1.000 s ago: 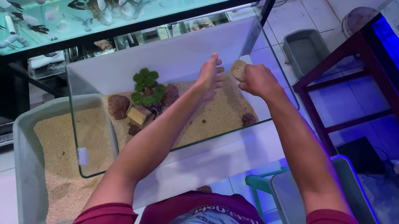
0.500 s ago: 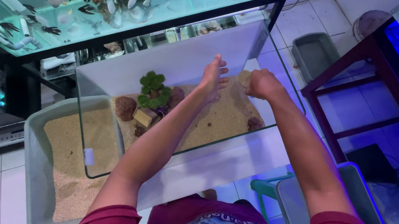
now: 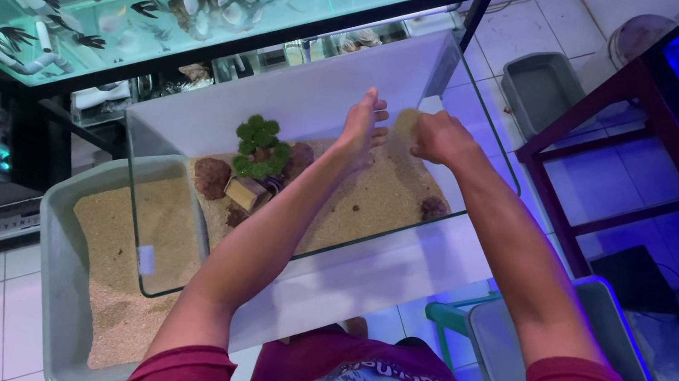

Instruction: The person scoops sand from a large bin using a small plastic cup and pours it into a glass terrarium. They repeatedly spread and level the sand with their hands to create an even base layer around existing decorations.

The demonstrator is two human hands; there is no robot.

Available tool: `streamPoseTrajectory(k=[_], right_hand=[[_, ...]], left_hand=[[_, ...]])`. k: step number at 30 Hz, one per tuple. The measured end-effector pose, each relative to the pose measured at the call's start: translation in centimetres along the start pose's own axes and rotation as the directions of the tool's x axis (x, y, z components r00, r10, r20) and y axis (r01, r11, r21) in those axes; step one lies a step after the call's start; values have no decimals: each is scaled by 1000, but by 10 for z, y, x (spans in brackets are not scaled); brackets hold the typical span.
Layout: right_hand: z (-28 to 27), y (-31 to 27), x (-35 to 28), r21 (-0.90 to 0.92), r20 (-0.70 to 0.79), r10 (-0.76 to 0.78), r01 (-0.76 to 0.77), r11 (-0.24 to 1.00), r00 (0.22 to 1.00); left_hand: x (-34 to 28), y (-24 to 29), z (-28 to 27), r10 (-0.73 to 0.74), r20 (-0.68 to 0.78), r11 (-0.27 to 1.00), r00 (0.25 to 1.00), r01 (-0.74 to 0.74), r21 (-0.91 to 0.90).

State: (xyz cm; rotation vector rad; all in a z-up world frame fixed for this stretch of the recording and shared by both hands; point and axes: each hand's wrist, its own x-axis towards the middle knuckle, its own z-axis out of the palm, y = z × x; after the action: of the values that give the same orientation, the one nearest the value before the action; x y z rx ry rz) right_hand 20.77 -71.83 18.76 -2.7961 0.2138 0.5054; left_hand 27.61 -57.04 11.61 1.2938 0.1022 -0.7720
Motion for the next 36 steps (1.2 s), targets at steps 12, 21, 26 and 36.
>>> streamPoseTrajectory(k=[12, 21, 26, 36], right_hand=[[20, 17, 16, -62, 32, -29, 31, 998, 999], [3, 3, -12, -65, 41, -51, 53, 996, 998], [10, 6, -5, -77, 24, -75, 76, 994, 997], [17, 10, 7, -108, 20, -112, 114, 988, 993]], left_hand=[[-5, 7, 2, 18, -30, 1000, 999, -18, 14], [-10, 10, 2, 29, -23, 999, 999, -28, 43], [-8, 10, 2, 58, -28, 998, 998, -57, 38], [-2, 4, -2, 83, -34, 995, 996, -80, 64]])
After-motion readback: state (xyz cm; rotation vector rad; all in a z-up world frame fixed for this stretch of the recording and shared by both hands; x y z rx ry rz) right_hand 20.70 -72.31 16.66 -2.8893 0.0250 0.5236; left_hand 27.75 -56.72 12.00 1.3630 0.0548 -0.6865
